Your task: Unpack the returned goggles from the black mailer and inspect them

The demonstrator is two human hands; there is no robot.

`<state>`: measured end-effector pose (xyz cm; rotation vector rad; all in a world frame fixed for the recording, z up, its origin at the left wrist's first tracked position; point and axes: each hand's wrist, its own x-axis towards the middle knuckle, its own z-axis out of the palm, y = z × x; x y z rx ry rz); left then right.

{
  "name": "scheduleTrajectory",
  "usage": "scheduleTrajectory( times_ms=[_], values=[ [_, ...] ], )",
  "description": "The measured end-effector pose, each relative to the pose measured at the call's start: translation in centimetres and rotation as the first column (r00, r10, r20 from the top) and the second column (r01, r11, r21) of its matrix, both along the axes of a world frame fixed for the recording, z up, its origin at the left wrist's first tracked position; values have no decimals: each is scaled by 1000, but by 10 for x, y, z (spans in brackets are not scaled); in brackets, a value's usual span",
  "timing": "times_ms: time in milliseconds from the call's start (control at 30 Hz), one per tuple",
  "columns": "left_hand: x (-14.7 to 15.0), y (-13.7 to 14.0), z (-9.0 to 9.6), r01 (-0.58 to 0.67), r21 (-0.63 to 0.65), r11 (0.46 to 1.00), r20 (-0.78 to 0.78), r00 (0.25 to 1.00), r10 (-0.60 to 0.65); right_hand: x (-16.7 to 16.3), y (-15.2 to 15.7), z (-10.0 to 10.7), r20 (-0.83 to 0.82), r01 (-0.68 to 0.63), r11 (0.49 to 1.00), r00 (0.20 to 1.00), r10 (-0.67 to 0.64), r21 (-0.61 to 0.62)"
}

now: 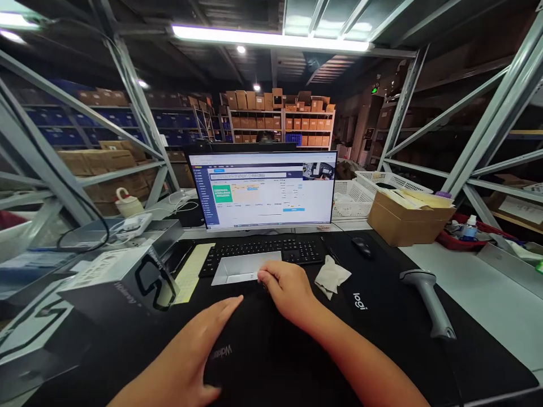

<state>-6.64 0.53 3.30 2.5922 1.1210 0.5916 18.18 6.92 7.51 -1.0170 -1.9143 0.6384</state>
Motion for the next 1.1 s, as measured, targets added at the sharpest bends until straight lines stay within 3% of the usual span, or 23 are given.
scheduleTrajectory(
  times_ms=[133, 233, 300, 333, 400, 500, 600, 700, 800, 867, 967, 1100],
  values=[
    [2, 11, -4, -97, 213, 972, -64, 992, 113, 10, 7, -18, 27, 9, 993, 1000, -6, -122],
    [9, 14, -4, -156, 394, 906, -58, 979, 194, 21, -2, -18, -101, -181, 960, 981, 163, -211],
    [16, 15, -1, -143, 491, 859, -57, 979, 196, 24, -14, -14, -87, -332, 914, 943, 320, -235],
    [19, 17, 1, -125, 525, 842, -58, 982, 182, 24, -20, -13, -56, -346, 907, 938, 343, -239],
    [20, 25, 3, -63, 549, 833, -51, 993, 109, 24, -28, -12, -8, -240, 945, 970, 244, -224],
    [6, 52, -5, -73, 428, 901, 75, 996, 46, 37, -24, -14, -46, -65, 978, 997, 57, -197],
    [-19, 88, -26, -273, 259, 926, 134, 960, 246, 69, -4, -17, -184, 48, 981, 980, -82, -186],
    [-34, 106, -51, -346, 211, 914, 63, 938, 341, 106, 18, -19, -407, 292, 933, 842, -355, -211],
    [-31, 90, -66, -273, 291, 917, 116, 961, 249, 132, 30, -19, -609, 373, 863, 612, -505, -341],
    [-24, 66, -68, -261, 389, 884, 161, 963, 214, 141, 29, -16, -661, 330, 857, 545, -516, -396],
    [-12, 26, -67, -265, 429, 863, 204, 960, 193, 141, 16, -8, -638, 210, 872, 610, -471, -442],
    [3, -16, -69, -354, 288, 890, 291, 917, 271, 117, -8, -3, -562, 77, 848, 716, -413, -525]
  ],
)
